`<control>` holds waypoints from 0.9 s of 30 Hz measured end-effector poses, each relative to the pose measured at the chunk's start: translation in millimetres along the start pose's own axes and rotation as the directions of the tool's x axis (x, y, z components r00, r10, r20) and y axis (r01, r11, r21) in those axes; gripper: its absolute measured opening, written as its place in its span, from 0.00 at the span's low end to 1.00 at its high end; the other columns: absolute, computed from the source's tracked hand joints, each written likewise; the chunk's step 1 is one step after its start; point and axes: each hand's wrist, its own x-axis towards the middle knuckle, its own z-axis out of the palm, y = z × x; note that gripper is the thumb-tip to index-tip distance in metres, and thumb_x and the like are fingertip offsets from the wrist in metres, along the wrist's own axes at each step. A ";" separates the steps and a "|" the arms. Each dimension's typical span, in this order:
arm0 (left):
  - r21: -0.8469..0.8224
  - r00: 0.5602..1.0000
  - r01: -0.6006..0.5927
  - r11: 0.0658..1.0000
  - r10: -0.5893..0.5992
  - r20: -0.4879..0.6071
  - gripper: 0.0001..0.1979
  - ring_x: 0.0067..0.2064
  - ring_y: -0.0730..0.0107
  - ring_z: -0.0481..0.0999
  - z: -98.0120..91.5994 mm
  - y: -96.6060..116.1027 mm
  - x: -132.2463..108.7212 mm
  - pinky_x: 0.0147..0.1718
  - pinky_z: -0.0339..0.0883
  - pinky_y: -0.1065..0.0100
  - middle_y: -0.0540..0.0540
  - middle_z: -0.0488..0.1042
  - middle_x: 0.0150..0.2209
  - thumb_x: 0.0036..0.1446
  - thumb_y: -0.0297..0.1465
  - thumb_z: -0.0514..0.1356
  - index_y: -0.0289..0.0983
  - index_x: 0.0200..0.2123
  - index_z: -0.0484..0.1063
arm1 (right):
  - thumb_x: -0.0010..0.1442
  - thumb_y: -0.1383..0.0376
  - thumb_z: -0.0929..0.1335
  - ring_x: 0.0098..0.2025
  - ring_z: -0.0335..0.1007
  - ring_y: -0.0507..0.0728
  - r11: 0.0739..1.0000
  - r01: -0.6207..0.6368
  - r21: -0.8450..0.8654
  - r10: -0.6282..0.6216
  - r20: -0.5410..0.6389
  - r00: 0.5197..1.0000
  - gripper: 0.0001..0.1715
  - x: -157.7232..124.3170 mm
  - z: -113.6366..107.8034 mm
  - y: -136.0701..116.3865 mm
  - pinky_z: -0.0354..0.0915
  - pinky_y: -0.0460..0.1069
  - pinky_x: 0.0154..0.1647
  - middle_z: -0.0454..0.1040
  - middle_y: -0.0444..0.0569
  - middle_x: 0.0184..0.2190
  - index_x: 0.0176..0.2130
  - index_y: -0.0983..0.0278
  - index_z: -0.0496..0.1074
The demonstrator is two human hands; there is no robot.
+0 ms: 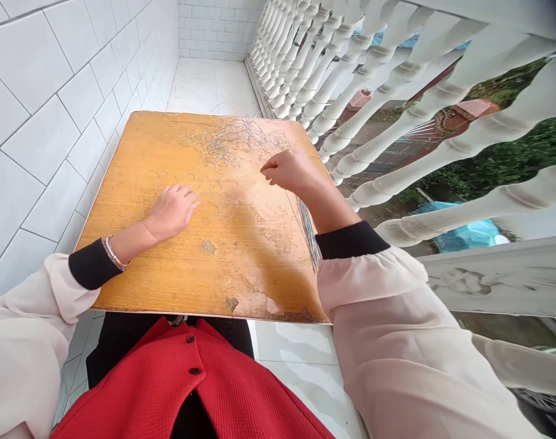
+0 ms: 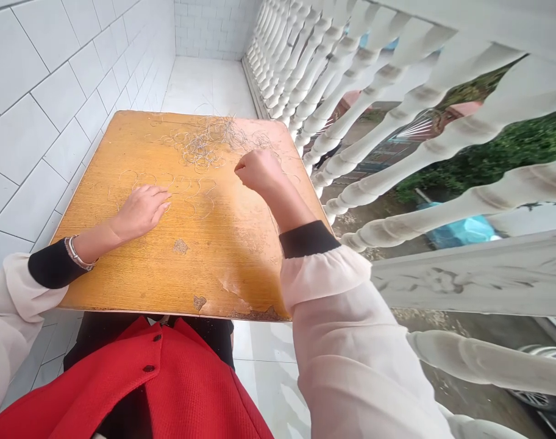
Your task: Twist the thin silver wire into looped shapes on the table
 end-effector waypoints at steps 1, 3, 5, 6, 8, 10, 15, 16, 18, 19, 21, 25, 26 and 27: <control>-0.010 1.000 -0.009 1.000 0.009 -0.001 0.14 0.49 0.55 0.75 0.5 -0.8 -4.0 0.50 0.66 0.55 0.37 0.79 0.48 0.67 0.29 0.52 0.33 0.44 0.77 | 0.52 0.73 0.68 0.29 0.74 0.61 0.999 -0.018 -0.026 0.019 0.019 1.000 0.11 2.5 -1.3 -1.1 0.69 0.56 0.40 0.70 0.46 0.16 0.25 0.60 0.78; -0.032 1.000 -0.027 0.999 0.027 -0.011 0.14 0.49 0.56 0.76 1.5 -2.1 -11.3 0.50 0.67 0.55 0.38 0.79 0.49 0.67 0.29 0.52 0.34 0.44 0.77 | 0.52 0.75 0.67 0.32 0.75 0.61 0.996 -0.026 -0.088 0.029 0.034 0.999 0.12 6.2 -0.2 -3.5 0.69 0.56 0.43 0.72 0.46 0.19 0.27 0.61 0.79; -0.050 0.999 -0.037 0.998 0.035 -0.038 0.14 0.50 0.55 0.76 2.4 -4.0 -17.0 0.50 0.68 0.55 0.37 0.78 0.51 0.67 0.29 0.51 0.34 0.45 0.77 | 0.53 0.75 0.66 0.36 0.76 0.62 0.992 -0.007 -0.123 0.009 0.016 1.000 0.13 10.7 6.2 -3.7 0.69 0.57 0.46 0.75 0.48 0.23 0.29 0.61 0.79; -0.060 0.998 -0.037 0.998 0.034 -0.057 0.14 0.51 0.55 0.76 2.9 -5.4 -19.3 0.50 0.68 0.55 0.38 0.78 0.52 0.67 0.29 0.51 0.35 0.46 0.77 | 0.54 0.75 0.66 0.38 0.77 0.62 0.990 0.001 -0.140 0.000 0.011 1.000 0.14 14.1 11.1 -2.5 0.69 0.58 0.48 0.77 0.49 0.25 0.29 0.62 0.79; -0.086 0.995 -0.035 0.996 0.027 -0.092 0.15 0.52 0.55 0.76 4.7 -8.9 -22.5 0.51 0.68 0.54 0.38 0.78 0.53 0.67 0.29 0.51 0.35 0.47 0.77 | 0.55 0.74 0.65 0.41 0.76 0.63 0.988 0.021 -0.155 -0.023 -0.006 1.000 0.14 23.7 23.0 1.8 0.68 0.59 0.50 0.80 0.52 0.32 0.33 0.62 0.80; -0.117 0.993 -0.030 0.993 0.017 -0.115 0.16 0.53 0.55 0.76 7.4 -12.8 -24.6 0.52 0.68 0.54 0.38 0.78 0.53 0.67 0.28 0.51 0.35 0.48 0.76 | 0.56 0.72 0.66 0.45 0.76 0.64 0.987 0.045 -0.154 -0.050 -0.033 0.998 0.14 36.6 35.9 7.3 0.67 0.60 0.53 0.80 0.55 0.38 0.38 0.62 0.81; -0.151 0.986 -0.024 0.988 -0.002 -0.169 0.16 0.54 0.54 0.76 16.5 -20.8 -28.3 0.53 0.70 0.51 0.36 0.78 0.53 0.67 0.28 0.50 0.33 0.50 0.76 | 0.57 0.70 0.66 0.51 0.73 0.67 0.982 0.060 -0.177 -0.064 -0.021 0.998 0.22 70.1 61.2 14.6 0.66 0.61 0.55 0.78 0.60 0.49 0.50 0.64 0.79; -0.153 0.983 -0.023 0.988 -0.005 -0.182 0.16 0.53 0.55 0.77 17.9 -21.8 -29.0 0.53 0.70 0.51 0.37 0.78 0.53 0.67 0.28 0.51 0.33 0.50 0.76 | 0.57 0.69 0.66 0.51 0.72 0.67 0.981 0.056 -0.186 -0.060 -0.015 0.998 0.23 74.9 64.4 14.1 0.66 0.60 0.55 0.77 0.60 0.50 0.51 0.64 0.79; -0.157 0.978 -0.026 0.987 -0.007 -0.209 0.16 0.54 0.55 0.77 19.7 -23.3 -30.3 0.53 0.71 0.50 0.37 0.78 0.53 0.67 0.28 0.51 0.33 0.50 0.76 | 0.58 0.68 0.66 0.51 0.72 0.66 0.976 0.062 -0.211 -0.061 0.012 0.998 0.24 81.5 69.1 11.1 0.67 0.60 0.54 0.77 0.60 0.51 0.53 0.63 0.78; -0.157 0.976 -0.029 0.987 -0.006 -0.219 0.15 0.54 0.55 0.77 20.0 -23.7 -30.9 0.53 0.71 0.50 0.37 0.78 0.53 0.67 0.28 0.52 0.34 0.50 0.76 | 0.58 0.67 0.65 0.51 0.72 0.66 0.971 0.067 -0.232 -0.062 0.029 0.998 0.24 83.5 70.8 8.7 0.67 0.59 0.53 0.77 0.59 0.51 0.53 0.63 0.78; -0.162 0.973 -0.039 0.986 0.000 -0.232 0.15 0.53 0.55 0.77 20.0 -23.9 -32.1 0.53 0.71 0.50 0.38 0.79 0.53 0.67 0.27 0.52 0.34 0.49 0.76 | 0.59 0.69 0.64 0.52 0.72 0.66 0.956 0.064 -0.287 -0.048 0.061 0.997 0.23 85.2 72.4 2.8 0.67 0.57 0.52 0.78 0.59 0.50 0.51 0.63 0.79; -0.178 0.972 -0.047 0.983 0.004 -0.234 0.14 0.54 0.57 0.77 20.3 -23.3 -34.1 0.53 0.72 0.50 0.39 0.79 0.53 0.67 0.27 0.53 0.36 0.48 0.77 | 0.58 0.73 0.63 0.51 0.73 0.65 0.921 -0.007 -0.390 0.033 0.060 0.998 0.22 84.0 67.4 -9.5 0.67 0.55 0.48 0.79 0.57 0.49 0.45 0.65 0.81; -0.176 0.972 -0.051 0.983 0.009 -0.234 0.14 0.54 0.57 0.77 20.9 -23.3 -34.5 0.53 0.72 0.51 0.39 0.79 0.53 0.67 0.26 0.53 0.36 0.48 0.77 | 0.58 0.74 0.63 0.50 0.74 0.64 0.912 -0.023 -0.409 0.049 0.054 0.997 0.21 83.6 63.9 -11.6 0.67 0.54 0.48 0.79 0.57 0.49 0.44 0.65 0.81; -0.173 0.972 -0.057 0.983 0.015 -0.236 0.14 0.54 0.57 0.77 21.6 -23.3 -34.9 0.53 0.72 0.51 0.38 0.79 0.52 0.66 0.26 0.53 0.35 0.48 0.77 | 0.58 0.74 0.63 0.49 0.74 0.64 0.903 -0.031 -0.428 0.055 0.045 0.997 0.21 83.4 59.6 -13.1 0.66 0.54 0.47 0.79 0.57 0.48 0.43 0.65 0.81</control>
